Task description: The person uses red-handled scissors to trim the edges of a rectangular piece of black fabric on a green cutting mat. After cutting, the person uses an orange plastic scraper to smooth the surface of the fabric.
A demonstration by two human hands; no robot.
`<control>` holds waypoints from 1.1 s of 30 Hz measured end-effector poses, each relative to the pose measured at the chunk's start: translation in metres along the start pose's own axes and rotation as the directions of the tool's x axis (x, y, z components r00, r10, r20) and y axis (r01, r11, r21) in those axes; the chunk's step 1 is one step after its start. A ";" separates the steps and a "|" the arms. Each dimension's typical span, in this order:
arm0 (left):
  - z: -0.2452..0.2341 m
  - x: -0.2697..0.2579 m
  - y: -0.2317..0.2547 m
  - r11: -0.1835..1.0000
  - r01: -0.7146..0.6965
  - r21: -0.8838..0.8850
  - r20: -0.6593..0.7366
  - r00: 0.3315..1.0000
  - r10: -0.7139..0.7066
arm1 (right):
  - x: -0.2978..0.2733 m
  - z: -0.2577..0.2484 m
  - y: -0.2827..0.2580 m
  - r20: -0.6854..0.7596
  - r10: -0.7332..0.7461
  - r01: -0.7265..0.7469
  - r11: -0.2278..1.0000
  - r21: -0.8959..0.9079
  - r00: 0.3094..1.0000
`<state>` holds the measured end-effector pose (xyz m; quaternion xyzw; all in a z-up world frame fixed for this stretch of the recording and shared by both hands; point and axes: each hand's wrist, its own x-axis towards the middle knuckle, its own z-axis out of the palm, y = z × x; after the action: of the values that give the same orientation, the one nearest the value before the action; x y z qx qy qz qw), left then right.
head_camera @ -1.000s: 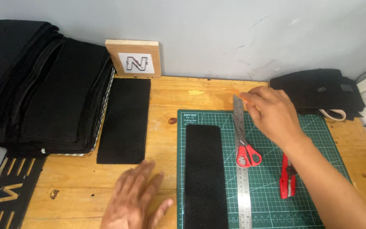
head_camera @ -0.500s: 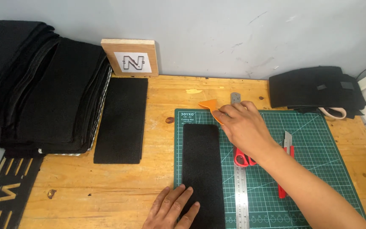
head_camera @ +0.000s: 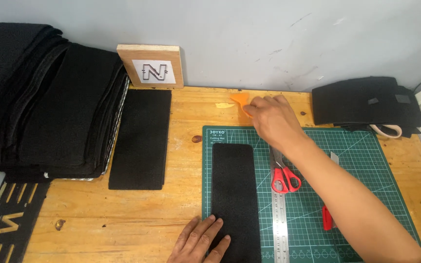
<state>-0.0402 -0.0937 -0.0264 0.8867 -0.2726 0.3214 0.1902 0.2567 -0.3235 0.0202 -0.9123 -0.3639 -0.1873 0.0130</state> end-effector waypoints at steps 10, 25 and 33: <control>0.001 0.000 -0.001 0.999 -0.026 0.036 0.008 1.000 0.026 | 0.008 -0.061 0.025 -0.178 0.157 -0.125 0.975 0.183 0.971; 0.013 0.008 0.004 0.995 0.040 0.087 -0.165 0.986 -0.025 | -0.101 -0.100 0.037 -0.040 0.163 -0.166 0.983 -0.077 0.986; 0.010 0.003 0.003 0.997 0.019 0.079 -0.061 0.998 -0.014 | -0.091 -0.065 0.056 0.026 0.167 -0.166 0.986 -0.032 0.986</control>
<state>-0.0355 -0.1022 -0.0314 0.8856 -0.2462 0.3573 0.1654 0.2125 -0.4349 0.0546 -0.9422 -0.2839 -0.1778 0.0098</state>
